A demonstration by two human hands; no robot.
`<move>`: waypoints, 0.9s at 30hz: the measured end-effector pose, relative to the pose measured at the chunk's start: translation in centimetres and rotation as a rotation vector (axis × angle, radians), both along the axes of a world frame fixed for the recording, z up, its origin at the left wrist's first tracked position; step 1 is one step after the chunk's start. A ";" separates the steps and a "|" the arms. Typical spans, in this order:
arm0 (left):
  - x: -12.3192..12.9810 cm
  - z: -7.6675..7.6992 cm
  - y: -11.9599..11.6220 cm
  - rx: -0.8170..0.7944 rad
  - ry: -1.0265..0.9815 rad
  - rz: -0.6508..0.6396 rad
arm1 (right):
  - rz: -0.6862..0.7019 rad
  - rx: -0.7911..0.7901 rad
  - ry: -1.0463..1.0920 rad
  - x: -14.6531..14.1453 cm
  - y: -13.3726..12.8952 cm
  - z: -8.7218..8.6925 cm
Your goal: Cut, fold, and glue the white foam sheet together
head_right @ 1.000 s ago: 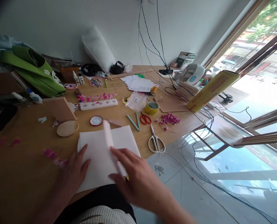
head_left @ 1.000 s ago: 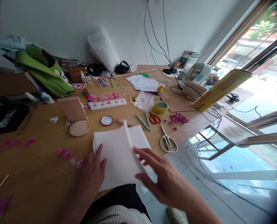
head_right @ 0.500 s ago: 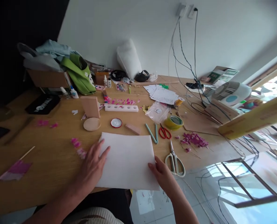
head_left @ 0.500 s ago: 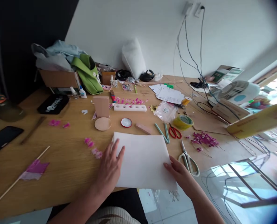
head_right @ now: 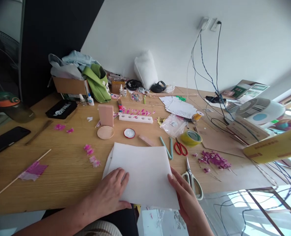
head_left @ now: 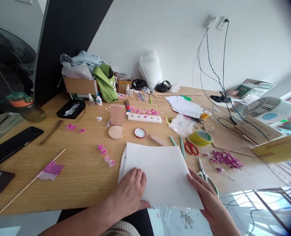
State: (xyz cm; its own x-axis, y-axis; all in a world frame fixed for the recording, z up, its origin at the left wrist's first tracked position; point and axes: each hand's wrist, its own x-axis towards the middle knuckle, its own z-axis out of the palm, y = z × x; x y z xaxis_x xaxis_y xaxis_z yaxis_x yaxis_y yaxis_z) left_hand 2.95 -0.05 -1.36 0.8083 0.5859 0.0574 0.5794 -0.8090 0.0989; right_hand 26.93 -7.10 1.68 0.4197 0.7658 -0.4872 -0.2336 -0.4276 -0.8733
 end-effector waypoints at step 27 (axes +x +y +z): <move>-2.0 3.2 4.9 -0.581 -0.416 0.093 | 0.646 0.184 -0.816 -1.5 -1.4 0.2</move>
State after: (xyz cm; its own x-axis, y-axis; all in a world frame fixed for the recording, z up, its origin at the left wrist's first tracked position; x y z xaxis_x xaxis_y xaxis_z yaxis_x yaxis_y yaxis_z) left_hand 0.91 4.82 1.87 0.7325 0.6808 0.0076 0.4640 -0.5074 0.7261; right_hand 25.42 -8.46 1.85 0.0545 0.9940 -0.0949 0.6784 -0.1066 -0.7269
